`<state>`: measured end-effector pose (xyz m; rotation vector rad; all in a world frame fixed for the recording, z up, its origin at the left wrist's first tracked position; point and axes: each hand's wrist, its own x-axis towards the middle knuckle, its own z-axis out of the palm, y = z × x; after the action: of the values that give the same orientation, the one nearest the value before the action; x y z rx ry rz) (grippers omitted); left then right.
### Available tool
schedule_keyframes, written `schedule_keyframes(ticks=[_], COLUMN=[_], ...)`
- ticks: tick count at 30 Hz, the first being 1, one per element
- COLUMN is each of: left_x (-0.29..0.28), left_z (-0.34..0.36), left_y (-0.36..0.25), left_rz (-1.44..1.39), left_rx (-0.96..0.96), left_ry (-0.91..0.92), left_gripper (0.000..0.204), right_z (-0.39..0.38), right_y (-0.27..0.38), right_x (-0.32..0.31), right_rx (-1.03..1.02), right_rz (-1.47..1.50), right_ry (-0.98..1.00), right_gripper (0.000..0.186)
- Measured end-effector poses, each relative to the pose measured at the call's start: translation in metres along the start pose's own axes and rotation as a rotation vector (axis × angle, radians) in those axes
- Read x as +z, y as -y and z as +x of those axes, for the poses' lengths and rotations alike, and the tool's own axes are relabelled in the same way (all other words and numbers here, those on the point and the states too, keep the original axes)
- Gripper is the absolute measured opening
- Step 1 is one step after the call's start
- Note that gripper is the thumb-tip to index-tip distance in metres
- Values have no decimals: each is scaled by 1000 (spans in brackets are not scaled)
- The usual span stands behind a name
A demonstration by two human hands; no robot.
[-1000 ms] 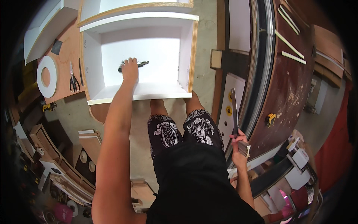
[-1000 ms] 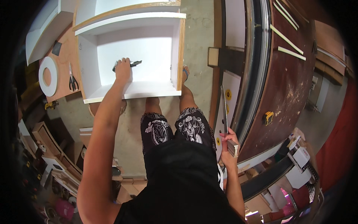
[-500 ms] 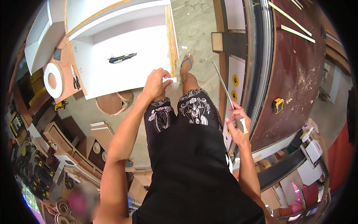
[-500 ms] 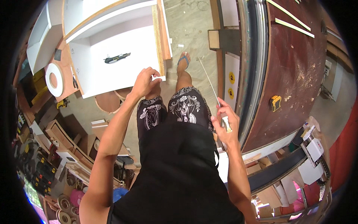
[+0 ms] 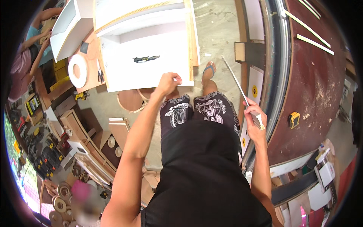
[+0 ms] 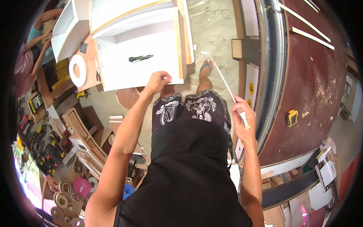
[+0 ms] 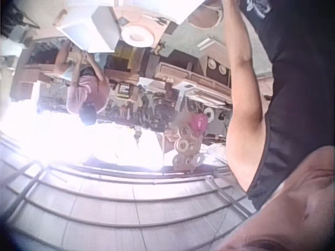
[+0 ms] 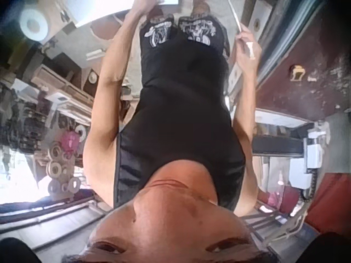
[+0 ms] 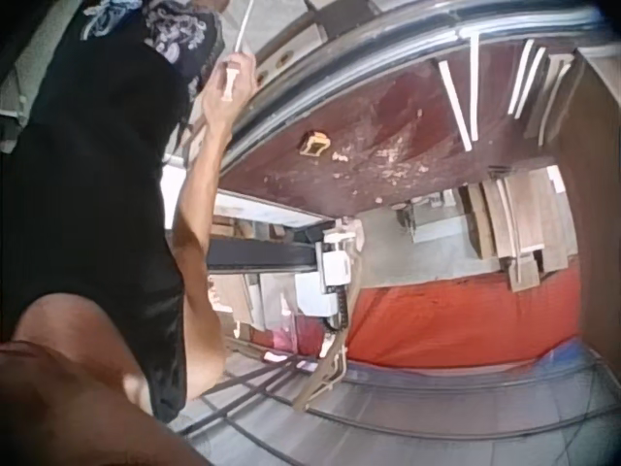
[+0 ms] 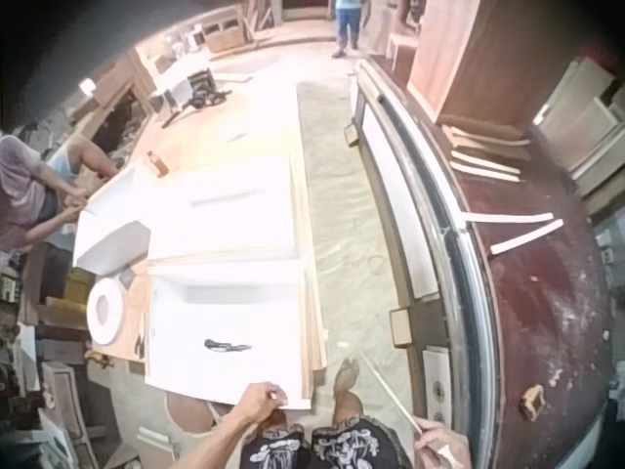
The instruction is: The person applies thin wooden edge banding to the edges of white drawer boxes. They position the banding, press it into place, and use a utility knife to trim the excess length flush with the drawer corners.
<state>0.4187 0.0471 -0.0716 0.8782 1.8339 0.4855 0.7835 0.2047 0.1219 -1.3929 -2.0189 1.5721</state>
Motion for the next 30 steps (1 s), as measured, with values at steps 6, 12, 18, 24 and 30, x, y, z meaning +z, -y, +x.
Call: schedule_keyframes(ticks=[6,12,18,24,30], left_x=[-72,-5,41,40,44], left_z=[-11,-3,15,23,25], left_y=[43,37,-18,-23,-14], left_rz=[119,349,487,381,424], left_rx=[-46,90,-74,-196,-156], left_ry=[52,-362,-425,-453,-527], left_gripper=[18,38,48,28,21], right_z=[-11,4,60,131,140], right_y=[33,49,-15,-56,-70], right_x=[37,150,249,314,332], right_rx=[-26,-120,222,453,403], right_rz=[44,-151,-84,-174,-183], right_ry=[97,-240,-697,-841,-916], right_gripper=[16,10,31,35,31])
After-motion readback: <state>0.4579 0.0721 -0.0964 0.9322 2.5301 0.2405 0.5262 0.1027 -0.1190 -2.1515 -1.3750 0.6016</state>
